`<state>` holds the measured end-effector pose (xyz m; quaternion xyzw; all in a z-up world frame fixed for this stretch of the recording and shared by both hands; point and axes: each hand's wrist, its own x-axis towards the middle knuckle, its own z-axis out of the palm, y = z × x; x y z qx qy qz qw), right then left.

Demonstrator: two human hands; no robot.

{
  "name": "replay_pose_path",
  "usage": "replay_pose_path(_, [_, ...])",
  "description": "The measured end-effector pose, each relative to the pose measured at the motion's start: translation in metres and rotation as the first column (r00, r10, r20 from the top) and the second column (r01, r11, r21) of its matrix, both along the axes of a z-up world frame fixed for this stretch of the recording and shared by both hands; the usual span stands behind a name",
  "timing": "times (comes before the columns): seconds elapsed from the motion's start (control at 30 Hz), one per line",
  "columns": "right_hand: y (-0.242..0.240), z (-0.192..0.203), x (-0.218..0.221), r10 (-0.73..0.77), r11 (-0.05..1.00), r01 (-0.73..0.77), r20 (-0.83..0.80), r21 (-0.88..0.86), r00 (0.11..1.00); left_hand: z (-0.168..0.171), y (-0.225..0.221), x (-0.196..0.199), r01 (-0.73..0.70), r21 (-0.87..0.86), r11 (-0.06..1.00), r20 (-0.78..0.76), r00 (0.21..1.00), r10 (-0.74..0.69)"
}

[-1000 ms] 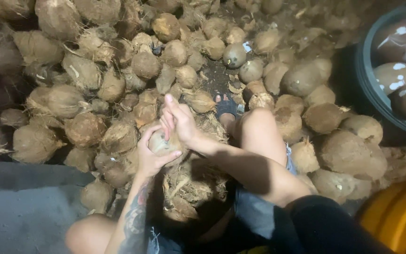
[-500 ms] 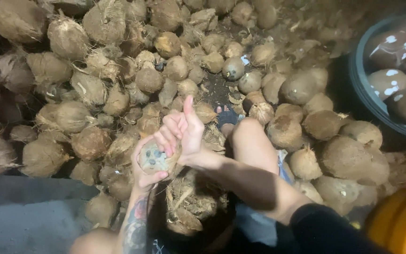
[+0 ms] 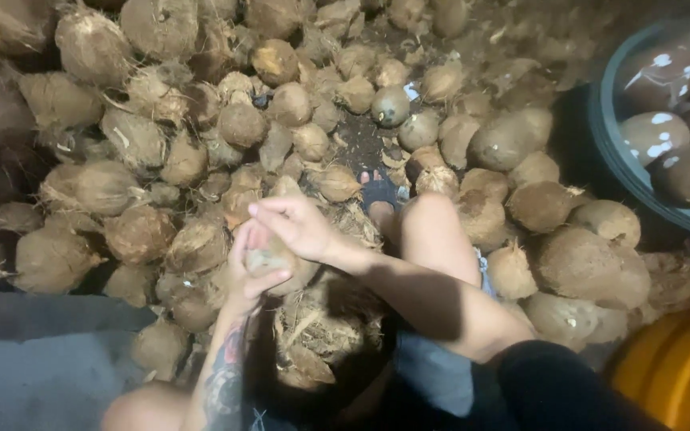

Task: Manually removing the fibrous outer husk from coconuts using hands.

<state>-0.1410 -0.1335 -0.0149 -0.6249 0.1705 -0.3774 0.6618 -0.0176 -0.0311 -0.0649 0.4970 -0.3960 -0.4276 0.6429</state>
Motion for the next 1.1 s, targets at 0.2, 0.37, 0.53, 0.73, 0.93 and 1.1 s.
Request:
replay_pose_path(0.2, [0.003, -0.021, 0.011, -0.113, 0.921, 0.003, 0.259, 0.39, 0.959, -0.023, 0.0, -0.003, 0.048, 0.075, 0.996, 0.091, 0.994, -0.055])
replay_pose_path(0.37, [0.006, 0.014, 0.018, -0.135, 0.829, -0.155, 0.462, 0.537, 0.877, -0.032, -0.021, 0.014, 0.136, -0.142, 0.98, 0.171, 0.979, -0.11])
replay_pose_path(0.53, [0.022, 0.108, 0.01, -0.243, 0.65, -0.327, 0.595, 0.686, 0.766, -0.013, -0.008, -0.01, 0.161, -0.373, 0.914, -0.145, 0.963, -0.229])
replay_pose_path(0.73, [-0.019, 0.069, 0.025, -0.418, 0.482, -0.23, 0.452, 0.846, 0.788, -0.026, 0.003, -0.002, 0.056, -0.251, 0.967, -0.712, 0.665, -0.223])
replay_pose_path(0.93, [0.019, 0.04, 0.024, -0.097, 0.48, -0.373, 0.471, 0.794, 0.877, 0.038, 0.003, -0.002, 0.301, -0.071, 0.951, -0.106, 0.946, -0.307])
replay_pose_path(1.1, [0.018, 0.037, 0.009, 0.1, 0.808, -0.236, 0.268, 0.54, 0.958, 0.038, 0.021, -0.009, 0.254, 0.061, 0.965, -0.053, 0.966, -0.251])
